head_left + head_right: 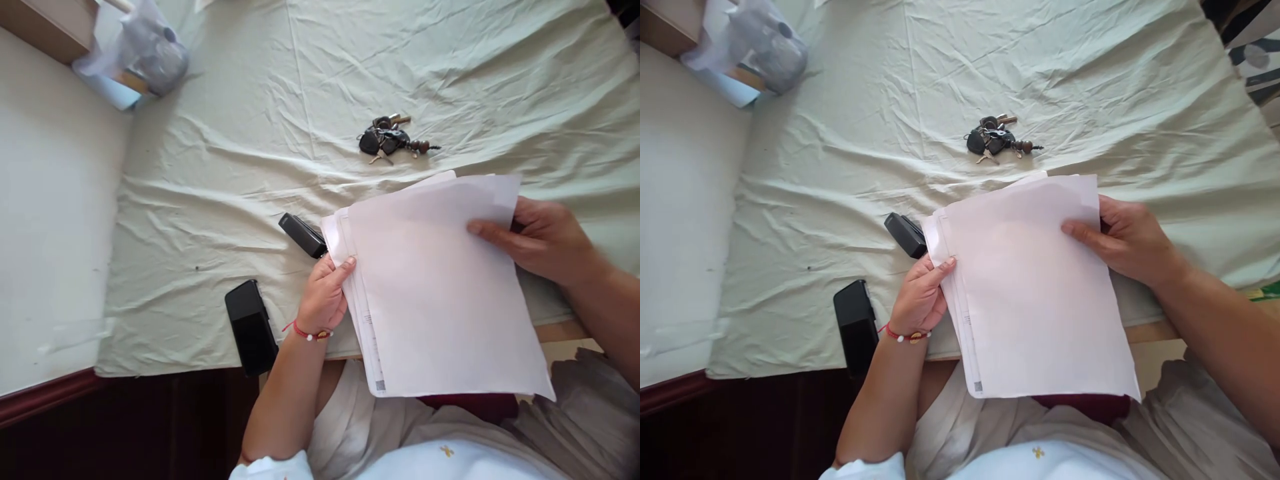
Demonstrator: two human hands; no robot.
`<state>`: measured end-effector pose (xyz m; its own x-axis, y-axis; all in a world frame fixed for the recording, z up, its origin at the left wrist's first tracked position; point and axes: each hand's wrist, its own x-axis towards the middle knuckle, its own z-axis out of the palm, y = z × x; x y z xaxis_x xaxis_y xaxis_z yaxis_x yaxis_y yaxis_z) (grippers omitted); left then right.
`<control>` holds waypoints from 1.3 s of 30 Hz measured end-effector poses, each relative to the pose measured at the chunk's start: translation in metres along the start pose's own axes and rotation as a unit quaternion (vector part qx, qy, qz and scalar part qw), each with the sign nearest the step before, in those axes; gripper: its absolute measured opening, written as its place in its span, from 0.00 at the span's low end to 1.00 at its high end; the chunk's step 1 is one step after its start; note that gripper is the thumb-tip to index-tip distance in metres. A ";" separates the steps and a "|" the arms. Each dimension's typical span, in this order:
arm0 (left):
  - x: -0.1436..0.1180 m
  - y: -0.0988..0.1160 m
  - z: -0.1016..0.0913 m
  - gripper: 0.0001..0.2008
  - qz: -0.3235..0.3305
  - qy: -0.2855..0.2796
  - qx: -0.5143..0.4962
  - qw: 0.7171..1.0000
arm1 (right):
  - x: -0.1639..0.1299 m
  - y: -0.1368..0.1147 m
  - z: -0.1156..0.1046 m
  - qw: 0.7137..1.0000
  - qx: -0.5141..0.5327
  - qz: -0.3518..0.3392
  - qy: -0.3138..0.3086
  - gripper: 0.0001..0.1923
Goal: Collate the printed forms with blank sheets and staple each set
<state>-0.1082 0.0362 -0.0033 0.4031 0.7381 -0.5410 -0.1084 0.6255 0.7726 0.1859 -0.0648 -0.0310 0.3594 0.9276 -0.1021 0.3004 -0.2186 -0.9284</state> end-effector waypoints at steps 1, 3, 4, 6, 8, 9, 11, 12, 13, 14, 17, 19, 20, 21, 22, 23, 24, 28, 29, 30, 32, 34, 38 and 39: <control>0.001 0.000 0.001 0.24 0.001 0.007 -0.005 1.000 | 0.001 0.000 0.000 1.000 0.018 0.013 0.007 0.21; 0.001 0.000 0.005 0.24 0.008 0.019 -0.011 1.000 | 0.003 0.000 -0.001 0.997 0.066 0.034 0.013 0.20; 0.001 0.000 0.007 0.24 0.012 0.023 -0.012 1.000 | 0.003 -0.001 -0.002 0.994 0.095 0.043 0.014 0.20; 0.001 0.000 0.011 0.25 0.022 0.031 -0.014 0.999 | 0.003 -0.003 -0.003 0.988 0.145 0.054 0.017 0.17; 0.001 -0.002 0.015 0.25 0.038 0.035 -0.014 0.999 | 0.003 -0.004 -0.004 0.981 0.182 0.061 0.023 0.14; 0.001 -0.003 0.016 0.25 0.049 0.037 -0.014 0.998 | 0.003 -0.005 -0.005 0.977 0.200 0.066 0.024 0.14; -0.001 -0.005 0.017 0.25 0.070 0.039 -0.017 0.997 | 0.003 -0.005 -0.007 0.969 0.232 0.078 0.024 0.14; -0.003 -0.005 0.018 0.25 0.077 0.039 -0.019 0.996 | 0.003 -0.006 -0.008 0.966 0.244 0.088 0.019 0.15; -0.005 -0.005 0.018 0.25 0.079 0.038 -0.021 0.996 | 0.004 -0.007 -0.010 0.962 0.252 0.101 0.010 0.17; -0.007 -0.004 0.018 0.26 0.080 0.037 -0.023 0.996 | 0.005 -0.008 -0.012 0.960 0.255 0.118 -0.008 0.18; -0.013 -0.002 0.018 0.27 0.086 0.034 -0.021 0.996 | 0.006 -0.013 -0.018 0.957 0.228 0.163 -0.072 0.23; -0.015 0.000 0.020 0.27 0.092 0.036 -0.011 0.995 | 0.007 -0.016 -0.020 0.959 0.198 0.176 -0.098 0.24; -0.016 0.000 0.021 0.27 0.094 0.037 -0.005 0.995 | 0.007 -0.016 -0.021 0.961 0.188 0.176 -0.101 0.24; -0.015 0.000 0.023 0.26 0.095 0.039 -0.001 0.995 | 0.007 -0.015 -0.021 0.964 0.179 0.172 -0.094 0.24; -0.014 0.000 0.024 0.25 0.094 0.040 0.000 0.995 | 0.007 -0.013 -0.021 0.969 0.168 0.164 -0.079 0.24; -0.013 -0.001 0.026 0.23 0.093 0.042 -0.002 0.995 | 0.007 -0.010 -0.021 0.976 0.151 0.148 -0.059 0.23; -0.011 -0.001 0.028 0.22 0.091 0.043 -0.008 0.995 | 0.007 -0.007 -0.020 0.983 0.127 0.127 -0.038 0.22; -0.002 -0.003 0.033 0.18 0.080 0.051 -0.037 0.995 | 0.003 0.007 -0.024 0.997 0.052 0.053 -0.019 0.18; -0.001 -0.004 0.034 0.18 0.072 0.054 -0.042 0.995 | 0.002 0.009 -0.026 0.997 0.055 0.048 -0.025 0.18; 0.000 -0.004 0.035 0.17 0.063 0.057 -0.046 0.995 | 0.000 0.009 -0.028 0.997 0.060 0.046 -0.030 0.17; 0.001 -0.005 0.036 0.15 0.053 0.064 -0.051 0.995 | -0.002 0.007 -0.031 0.998 0.047 0.029 -0.029 0.15; 0.001 -0.006 0.037 0.13 0.058 0.076 -0.051 0.994 | -0.004 0.005 -0.034 1.000 -0.005 -0.017 -0.016 0.13; 0.000 -0.009 0.038 0.10 0.074 0.101 -0.045 0.991 | -0.006 0.004 -0.037 0.993 -0.088 -0.068 0.026 0.11; -0.001 -0.010 0.038 0.09 0.076 0.105 -0.044 0.991 | -0.006 0.005 -0.038 0.994 -0.088 -0.060 0.034 0.11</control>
<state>-0.0728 0.0201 0.0022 0.1795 0.8560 -0.4848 -0.2351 0.5159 0.8238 0.2186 -0.0828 -0.0213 0.3683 0.9290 0.0358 0.4923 -0.1622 -0.8551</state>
